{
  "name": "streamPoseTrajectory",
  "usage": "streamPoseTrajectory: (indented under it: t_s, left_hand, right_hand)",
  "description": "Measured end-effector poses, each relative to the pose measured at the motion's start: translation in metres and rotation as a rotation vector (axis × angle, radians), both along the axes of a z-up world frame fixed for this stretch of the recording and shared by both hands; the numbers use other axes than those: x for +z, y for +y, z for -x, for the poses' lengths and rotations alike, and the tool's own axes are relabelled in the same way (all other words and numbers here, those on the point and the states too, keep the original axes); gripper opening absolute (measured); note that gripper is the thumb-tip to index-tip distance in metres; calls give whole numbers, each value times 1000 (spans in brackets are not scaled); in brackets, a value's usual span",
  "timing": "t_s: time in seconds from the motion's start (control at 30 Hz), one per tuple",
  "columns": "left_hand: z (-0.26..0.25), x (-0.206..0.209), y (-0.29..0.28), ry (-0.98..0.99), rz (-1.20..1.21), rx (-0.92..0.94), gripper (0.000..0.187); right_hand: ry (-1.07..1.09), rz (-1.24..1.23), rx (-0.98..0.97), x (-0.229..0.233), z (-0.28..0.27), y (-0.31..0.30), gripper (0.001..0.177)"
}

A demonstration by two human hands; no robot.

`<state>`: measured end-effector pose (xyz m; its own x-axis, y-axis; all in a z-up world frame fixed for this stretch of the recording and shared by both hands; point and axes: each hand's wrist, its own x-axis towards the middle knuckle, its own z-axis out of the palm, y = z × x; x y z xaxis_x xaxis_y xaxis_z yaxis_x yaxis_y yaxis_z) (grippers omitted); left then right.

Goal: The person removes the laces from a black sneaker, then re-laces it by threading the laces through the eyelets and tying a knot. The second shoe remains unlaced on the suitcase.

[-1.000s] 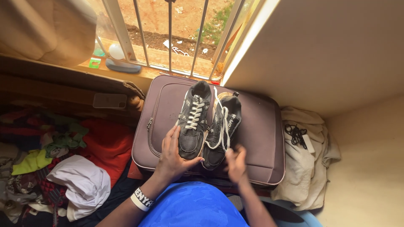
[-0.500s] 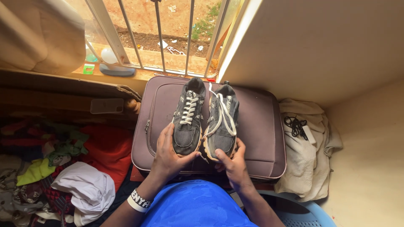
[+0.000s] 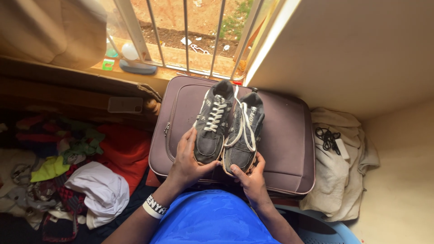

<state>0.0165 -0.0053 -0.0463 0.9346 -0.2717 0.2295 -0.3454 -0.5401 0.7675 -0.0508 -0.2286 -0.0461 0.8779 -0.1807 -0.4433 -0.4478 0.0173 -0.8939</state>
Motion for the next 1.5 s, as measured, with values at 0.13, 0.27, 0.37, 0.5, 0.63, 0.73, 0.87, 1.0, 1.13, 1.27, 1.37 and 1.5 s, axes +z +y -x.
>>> streamPoseTrajectory:
  t_s: [0.13,0.27,0.37,0.5,0.63,0.73,0.87,1.0,1.13,1.27,1.37,1.5]
  left_hand:
    - [-8,-21,5,-24,98,-27,118]
    - [-20,-43,16,87,145,-21,113]
    - [-36,-50,32,37,145,-71,108]
    - [-71,-43,52,211,199,-110,100]
    - [-108,-32,61,683,598,-247,99]
    - [-134,-30,61,743,605,-375,98]
    - [-171,-30,49,724,456,-506,102]
    - [-198,-25,31,549,207,-576,100]
    - [-211,-12,0,494,100,-658,99]
    - [-210,-13,-19,275,-399,-362,84]
    - [-202,-30,-35,16,-309,-115,68]
    - [-140,-50,-41,-318,-39,-21,56]
  right_hand:
    - [145,106,104,-25,-2,-6,112]
    - [136,171,204,-53,0,-17,100]
    - [2,401,309,-62,-6,-35,91]
    - [104,768,414,-44,-31,-80,75]
    - [-127,833,157,-14,-63,-109,61]
    - [-259,808,40,2,-101,-126,74]
    - [-435,766,95,5,-145,-133,83]
    - [-306,769,80,15,-187,-139,81]
    - [94,689,157,14,-227,-148,65]
    - [-152,1015,157,-15,-244,-172,45]
    - [-208,1025,-15,-37,-251,-208,43]
    - [-145,724,-338,-58,-243,-234,39]
